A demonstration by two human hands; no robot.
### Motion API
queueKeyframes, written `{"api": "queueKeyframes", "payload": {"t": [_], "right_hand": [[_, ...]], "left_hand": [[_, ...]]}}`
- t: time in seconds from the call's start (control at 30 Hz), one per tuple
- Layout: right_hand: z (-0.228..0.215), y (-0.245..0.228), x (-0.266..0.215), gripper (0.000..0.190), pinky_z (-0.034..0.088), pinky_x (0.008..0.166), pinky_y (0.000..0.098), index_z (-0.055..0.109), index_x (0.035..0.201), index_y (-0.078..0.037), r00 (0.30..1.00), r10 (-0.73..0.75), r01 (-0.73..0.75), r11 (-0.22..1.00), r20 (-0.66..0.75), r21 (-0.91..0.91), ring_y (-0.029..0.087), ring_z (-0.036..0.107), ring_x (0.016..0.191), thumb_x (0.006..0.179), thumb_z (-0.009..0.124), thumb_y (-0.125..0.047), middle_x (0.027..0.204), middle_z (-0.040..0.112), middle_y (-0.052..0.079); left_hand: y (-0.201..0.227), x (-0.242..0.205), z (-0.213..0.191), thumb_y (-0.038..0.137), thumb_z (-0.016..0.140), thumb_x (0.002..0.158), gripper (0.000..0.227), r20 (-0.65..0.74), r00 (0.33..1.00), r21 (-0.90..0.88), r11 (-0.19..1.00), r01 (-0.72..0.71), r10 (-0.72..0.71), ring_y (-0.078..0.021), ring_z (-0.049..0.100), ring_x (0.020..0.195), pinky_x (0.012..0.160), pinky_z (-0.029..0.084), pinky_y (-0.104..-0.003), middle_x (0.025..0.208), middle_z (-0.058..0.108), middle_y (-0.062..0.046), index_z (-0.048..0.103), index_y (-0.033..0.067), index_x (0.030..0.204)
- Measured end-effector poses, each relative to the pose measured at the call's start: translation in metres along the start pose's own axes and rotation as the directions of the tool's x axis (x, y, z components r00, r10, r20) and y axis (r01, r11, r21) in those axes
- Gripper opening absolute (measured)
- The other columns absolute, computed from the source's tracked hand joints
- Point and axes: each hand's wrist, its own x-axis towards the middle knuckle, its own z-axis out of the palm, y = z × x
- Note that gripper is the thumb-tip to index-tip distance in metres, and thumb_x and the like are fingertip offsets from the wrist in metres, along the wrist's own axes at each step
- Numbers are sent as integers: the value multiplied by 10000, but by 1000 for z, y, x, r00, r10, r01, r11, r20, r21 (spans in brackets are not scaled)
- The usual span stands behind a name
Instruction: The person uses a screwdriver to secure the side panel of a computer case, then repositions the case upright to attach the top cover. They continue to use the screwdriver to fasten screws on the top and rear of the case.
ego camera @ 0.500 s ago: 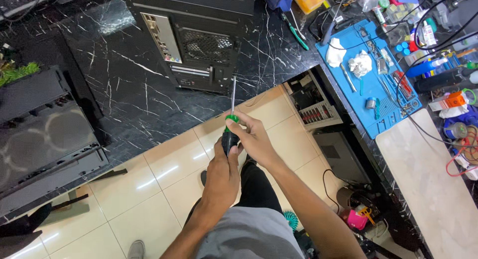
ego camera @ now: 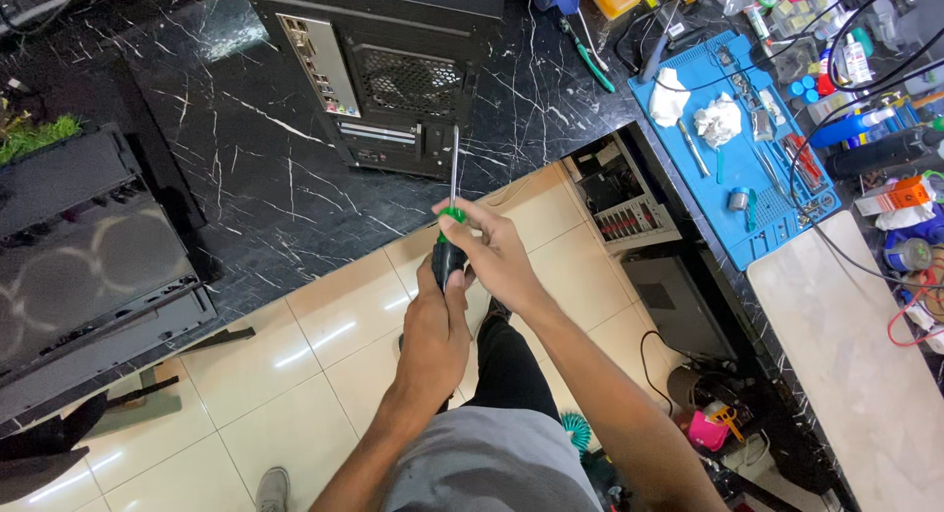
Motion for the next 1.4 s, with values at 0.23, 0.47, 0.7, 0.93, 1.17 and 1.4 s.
{"api": "queueKeyframes", "payload": {"t": [0.23, 0.47, 0.7, 0.93, 1.17, 1.4], "right_hand": [[-1, -2, 12, 452, 731, 498, 345, 756, 1489, -2, 1000, -4, 4, 1000, -15, -8, 222, 827, 685, 1133, 722, -278, 1091, 819, 156], [-2, -7, 11, 402, 731, 496, 355, 792, 1433, -24, 998, 53, -53, 998, -25, -20, 237, 835, 710, 1119, 745, -272, 1060, 812, 133], [3, -25, 7, 354, 712, 444, 384, 835, 1372, -49, 989, 122, -125, 992, -83, -30, 251, 834, 693, 1081, 772, -241, 1013, 805, 101], [-3, 0, 18, 378, 732, 456, 365, 816, 1392, -28, 993, 94, -96, 995, -65, -27, 222, 833, 724, 1082, 782, -240, 1046, 777, 97], [-2, -3, 14, 358, 718, 449, 389, 825, 1383, -39, 991, 115, -116, 993, -70, -16, 240, 823, 708, 1087, 776, -235, 1010, 754, 91], [-1, -6, 12, 387, 728, 457, 402, 812, 1405, -24, 992, 115, -116, 993, -59, -6, 250, 826, 709, 1090, 781, -247, 1008, 746, 97]], "left_hand": [[16, 6, -5, 332, 293, 1230, 609, 20, 1000, -6, 1000, 5, -5, -269, 804, 724, 595, 636, -401, 971, 738, -173, 447, -152, 1565], [5, 9, -2, 351, 278, 1235, 595, 41, 999, -18, 1000, 9, -8, -259, 806, 705, 582, 632, -381, 956, 714, -153, 475, -139, 1510], [-5, 13, 4, 320, 235, 1242, 601, 33, 999, -86, 996, -5, 8, -257, 805, 678, 569, 634, -378, 894, 717, -142, 491, -163, 1489], [0, 11, 6, 332, 227, 1237, 608, 36, 999, -33, 999, 13, -12, -236, 791, 667, 565, 621, -364, 851, 721, -109, 508, -147, 1485], [-7, 15, 7, 313, 252, 1241, 589, 52, 999, -79, 997, 14, -10, -248, 790, 702, 594, 616, -375, 851, 713, -128, 498, -162, 1488], [6, 12, 1, 319, 260, 1232, 606, 48, 999, -90, 996, 27, -22, -249, 794, 702, 609, 618, -385, 838, 714, -135, 502, -165, 1504]]}}
